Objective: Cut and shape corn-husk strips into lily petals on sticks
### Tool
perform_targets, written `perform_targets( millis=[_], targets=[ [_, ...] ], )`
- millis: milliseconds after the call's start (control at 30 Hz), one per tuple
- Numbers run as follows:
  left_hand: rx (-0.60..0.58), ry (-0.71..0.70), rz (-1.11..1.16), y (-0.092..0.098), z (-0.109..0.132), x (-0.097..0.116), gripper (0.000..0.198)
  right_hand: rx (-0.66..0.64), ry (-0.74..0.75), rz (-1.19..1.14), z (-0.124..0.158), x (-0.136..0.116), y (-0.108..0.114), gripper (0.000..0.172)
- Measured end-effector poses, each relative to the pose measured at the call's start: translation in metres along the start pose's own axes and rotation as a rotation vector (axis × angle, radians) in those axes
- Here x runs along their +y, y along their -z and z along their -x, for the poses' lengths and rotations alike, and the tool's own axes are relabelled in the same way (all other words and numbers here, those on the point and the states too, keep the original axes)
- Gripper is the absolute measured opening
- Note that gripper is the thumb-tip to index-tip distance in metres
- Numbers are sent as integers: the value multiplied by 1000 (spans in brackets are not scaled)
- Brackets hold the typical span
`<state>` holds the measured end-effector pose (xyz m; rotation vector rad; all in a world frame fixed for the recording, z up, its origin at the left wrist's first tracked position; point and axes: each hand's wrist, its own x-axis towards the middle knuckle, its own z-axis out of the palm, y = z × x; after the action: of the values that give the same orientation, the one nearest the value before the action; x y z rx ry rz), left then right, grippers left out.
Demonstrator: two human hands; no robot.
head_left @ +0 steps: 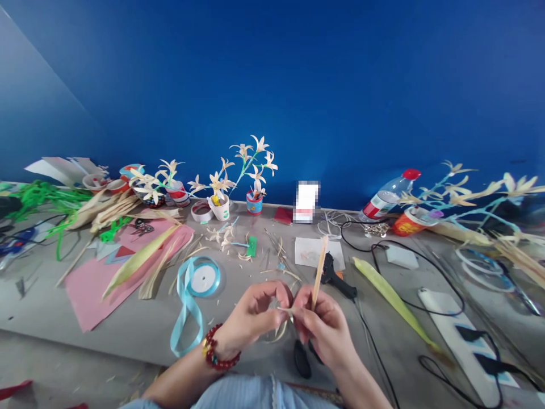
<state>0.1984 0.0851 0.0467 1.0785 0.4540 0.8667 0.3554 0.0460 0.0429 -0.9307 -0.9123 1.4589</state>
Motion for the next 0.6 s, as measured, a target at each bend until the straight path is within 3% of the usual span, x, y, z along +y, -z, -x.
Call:
perform_targets(
  millis=[233,367,600],
  targets=[
    [-5,-21,204,3,5,-5,17,36,-62,-300,-2,6,-4,34],
    [56,-61,285,9,8,-6,7,66,-28,-386,-4,2,3,30],
    [58,-38,-46,1,3,11,17,111,-19,-237,-5,-1,1,35]
  ],
)
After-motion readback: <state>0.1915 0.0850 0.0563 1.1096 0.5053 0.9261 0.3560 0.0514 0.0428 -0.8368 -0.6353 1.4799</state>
